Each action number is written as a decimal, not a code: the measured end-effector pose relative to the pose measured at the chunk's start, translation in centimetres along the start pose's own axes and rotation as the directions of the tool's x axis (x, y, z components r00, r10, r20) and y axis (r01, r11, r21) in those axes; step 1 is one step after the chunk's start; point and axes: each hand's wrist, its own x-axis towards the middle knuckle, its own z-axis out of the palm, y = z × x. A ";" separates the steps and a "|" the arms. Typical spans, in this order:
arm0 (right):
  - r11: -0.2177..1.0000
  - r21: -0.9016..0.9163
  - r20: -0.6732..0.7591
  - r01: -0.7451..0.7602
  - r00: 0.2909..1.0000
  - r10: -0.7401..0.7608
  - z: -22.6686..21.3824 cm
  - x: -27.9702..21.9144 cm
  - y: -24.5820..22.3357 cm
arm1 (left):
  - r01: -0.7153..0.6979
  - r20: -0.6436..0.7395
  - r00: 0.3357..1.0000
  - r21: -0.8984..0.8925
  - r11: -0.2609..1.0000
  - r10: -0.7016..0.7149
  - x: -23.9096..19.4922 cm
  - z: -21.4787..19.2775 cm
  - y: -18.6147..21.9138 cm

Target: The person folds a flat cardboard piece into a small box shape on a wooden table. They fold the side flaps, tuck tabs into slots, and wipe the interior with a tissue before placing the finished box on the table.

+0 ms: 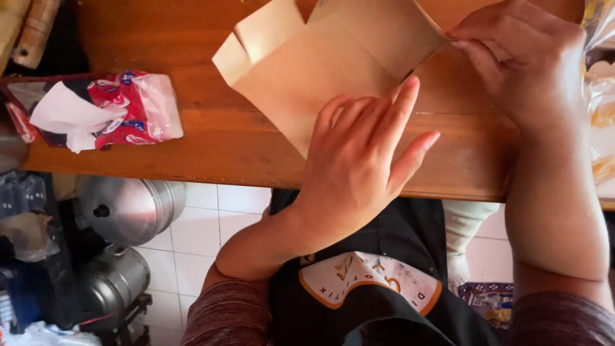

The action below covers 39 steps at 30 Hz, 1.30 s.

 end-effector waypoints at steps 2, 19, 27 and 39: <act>0.997 -0.017 -0.016 -0.079 0.997 0.079 -0.1 -0.3 0.6 | -0.025 -0.015 1.000 0.115 0.993 0.026 -0.3 -0.5 0.0; 0.995 -0.005 0.351 -0.095 0.932 0.091 -1.4 3.8 -7.2 | 0.175 -0.233 0.768 -0.820 0.546 -0.596 -4.4 -1.6 -7.2; 0.955 0.226 -0.048 -0.191 0.977 0.206 -1.7 3.0 1.0 | 0.013 -0.177 0.850 -0.935 0.355 -0.496 -1.2 -2.8 -10.1; 0.954 0.272 -0.116 -0.122 0.981 0.159 -1.4 4.0 -1.1 | -0.046 -0.008 0.999 -0.313 0.949 0.046 1.5 -4.4 -12.9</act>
